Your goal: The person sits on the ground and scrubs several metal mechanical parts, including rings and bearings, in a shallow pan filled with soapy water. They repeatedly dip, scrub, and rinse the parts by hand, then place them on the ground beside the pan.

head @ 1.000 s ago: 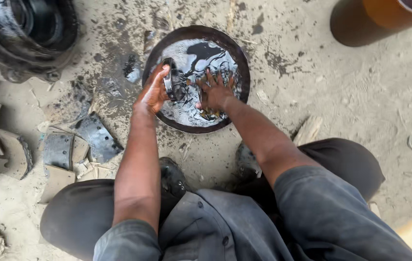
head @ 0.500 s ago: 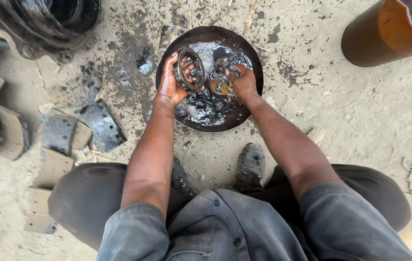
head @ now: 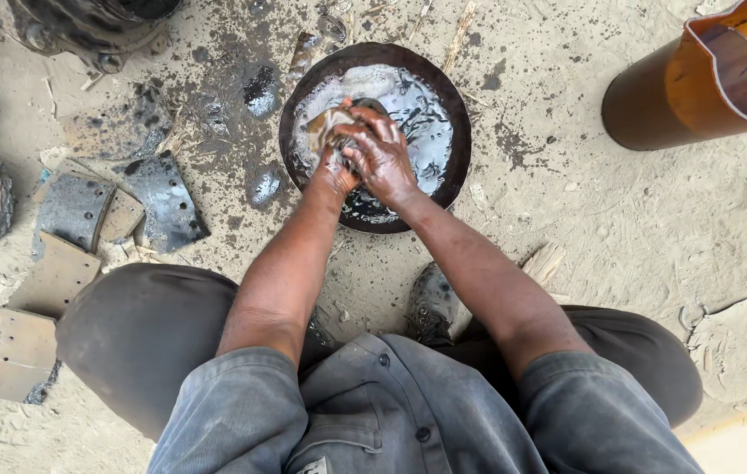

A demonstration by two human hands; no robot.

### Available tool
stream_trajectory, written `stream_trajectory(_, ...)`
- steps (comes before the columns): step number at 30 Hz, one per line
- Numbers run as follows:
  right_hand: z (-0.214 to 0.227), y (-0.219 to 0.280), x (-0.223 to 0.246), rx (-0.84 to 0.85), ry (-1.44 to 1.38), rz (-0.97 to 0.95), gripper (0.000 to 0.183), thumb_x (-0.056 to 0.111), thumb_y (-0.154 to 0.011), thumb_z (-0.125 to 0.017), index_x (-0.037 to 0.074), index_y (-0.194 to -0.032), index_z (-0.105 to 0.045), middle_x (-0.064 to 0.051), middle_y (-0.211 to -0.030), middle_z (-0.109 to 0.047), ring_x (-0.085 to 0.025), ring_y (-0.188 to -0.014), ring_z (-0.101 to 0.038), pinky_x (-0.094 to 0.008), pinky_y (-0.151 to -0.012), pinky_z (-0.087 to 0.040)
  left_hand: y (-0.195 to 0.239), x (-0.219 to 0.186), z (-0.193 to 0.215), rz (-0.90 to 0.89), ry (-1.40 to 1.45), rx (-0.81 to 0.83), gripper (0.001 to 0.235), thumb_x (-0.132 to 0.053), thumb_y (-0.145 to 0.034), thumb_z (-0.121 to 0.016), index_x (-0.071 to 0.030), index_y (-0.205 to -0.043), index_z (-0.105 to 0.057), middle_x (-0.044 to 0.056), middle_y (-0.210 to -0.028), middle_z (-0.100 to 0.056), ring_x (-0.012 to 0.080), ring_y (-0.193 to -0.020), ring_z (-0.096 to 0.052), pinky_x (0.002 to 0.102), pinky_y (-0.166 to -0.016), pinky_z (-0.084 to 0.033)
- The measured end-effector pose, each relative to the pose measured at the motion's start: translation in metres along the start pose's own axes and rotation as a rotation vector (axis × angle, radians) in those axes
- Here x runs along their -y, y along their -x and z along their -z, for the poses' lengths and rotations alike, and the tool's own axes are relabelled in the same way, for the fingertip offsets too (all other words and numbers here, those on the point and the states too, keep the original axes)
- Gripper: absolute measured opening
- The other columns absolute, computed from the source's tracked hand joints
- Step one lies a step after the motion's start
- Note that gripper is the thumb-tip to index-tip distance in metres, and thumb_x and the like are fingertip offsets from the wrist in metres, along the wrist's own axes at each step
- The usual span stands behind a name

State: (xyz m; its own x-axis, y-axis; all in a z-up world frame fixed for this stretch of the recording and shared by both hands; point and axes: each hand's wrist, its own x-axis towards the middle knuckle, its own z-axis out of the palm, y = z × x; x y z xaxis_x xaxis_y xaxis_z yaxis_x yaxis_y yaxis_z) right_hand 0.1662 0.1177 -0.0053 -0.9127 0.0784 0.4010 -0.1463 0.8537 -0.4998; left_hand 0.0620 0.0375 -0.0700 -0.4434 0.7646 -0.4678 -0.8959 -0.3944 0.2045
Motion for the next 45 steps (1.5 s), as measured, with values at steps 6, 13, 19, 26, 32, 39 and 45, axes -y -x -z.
stream_trajectory(6, 0.0, -0.033, -0.016, -0.12, -0.009, -0.459, 0.032, 0.014, -0.095, -0.058, 0.022, -0.126, -0.065, -0.007, -0.137, -0.05, -0.033, -0.122, -0.054, -0.047, -0.088, -0.058, 0.014, 0.017, -0.037, 0.099, 0.01, -0.052, 0.088, -0.075, -0.089, -0.047, -0.007, -0.145, -0.05, 0.026, -0.143, -0.053, 0.0404, -0.129, -0.055, 0.06, -0.107, -0.048)
stream_trajectory(13, 0.004, -0.031, -0.069, -0.157, 0.225, -0.528, 0.024, 0.02, -0.102, -0.067, 0.01, -0.123, -0.066, -0.017, -0.112, -0.06, -0.03, -0.104, -0.064, -0.047, -0.081, -0.061, 0.015, 0.025, -0.046, -0.048, -0.247, 0.028, 0.081, -0.072, -0.083, -0.055, -0.015, -0.14, -0.056, 0.02, -0.143, -0.056, 0.0365, -0.128, -0.057, 0.065, -0.107, -0.043)
stream_trajectory(19, 0.006, -0.014, -0.098, -0.45, 0.132, -0.679, 0.021, 0.018, -0.099, -0.073, 0.009, -0.118, -0.07, -0.017, -0.112, -0.071, -0.029, -0.1, -0.07, -0.041, -0.082, -0.058, 0.018, 0.001, -0.036, -0.125, -0.452, -0.109, 0.085, -0.078, -0.076, -0.057, -0.021, -0.14, -0.056, 0.02, -0.128, -0.061, 0.0403, -0.118, -0.057, 0.071, -0.097, -0.045)
stream_trajectory(26, -0.007, 0.019, -0.108, -0.026, -0.574, -1.058, 0.053, 0.031, -0.089, -0.06, 0.019, -0.141, -0.06, -0.015, -0.132, -0.066, -0.024, -0.112, -0.07, -0.041, -0.096, -0.056, 0.019, -0.028, -0.029, -0.147, -0.308, -0.132, 0.09, -0.081, -0.071, -0.055, -0.026, -0.143, -0.053, 0.01, -0.129, -0.059, 0.0399, -0.118, -0.057, 0.071, -0.091, -0.046)
stream_trajectory(32, -0.009, -0.01, -0.094, -0.117, -1.135, -1.097, 0.099, 0.078, -0.088, -0.055, 0.018, -0.163, -0.031, -0.009, -0.155, -0.04, -0.026, -0.128, -0.043, -0.056, -0.102, -0.044, -0.018, -0.014, -0.029, -0.317, -0.604, -0.035, 0.091, -0.065, -0.091, -0.064, -0.009, -0.158, -0.04, 0.02, -0.14, -0.053, 0.0348, -0.123, -0.048, 0.053, -0.098, -0.042)
stream_trajectory(39, -0.009, -0.017, -0.082, -0.42, -1.335, -1.215, 0.052, 0.053, -0.104, -0.054, 0.002, -0.101, -0.066, -0.005, -0.078, -0.064, -0.017, -0.067, -0.061, -0.033, -0.061, -0.054, -0.024, -0.002, -0.049, -0.632, -0.972, 0.002, 0.083, -0.041, -0.096, -0.071, -0.006, -0.16, -0.032, 0.021, -0.155, -0.047, 0.029, -0.141, -0.048, 0.04, -0.117, -0.039)
stream_trajectory(45, 0.051, -0.037, -0.067, -0.238, -1.971, -1.172, 0.047, 0.045, -0.109, -0.042, 0.005, -0.099, -0.064, -0.007, -0.078, -0.067, -0.016, -0.063, -0.065, -0.027, -0.055, -0.056, -0.005, 0.015, -0.085, -0.674, -1.152, 0.035, 0.093, -0.029, -0.086, -0.076, -0.006, -0.161, -0.026, 0.024, -0.147, -0.045, 0.034, -0.125, -0.052, 0.043, -0.1, -0.051)
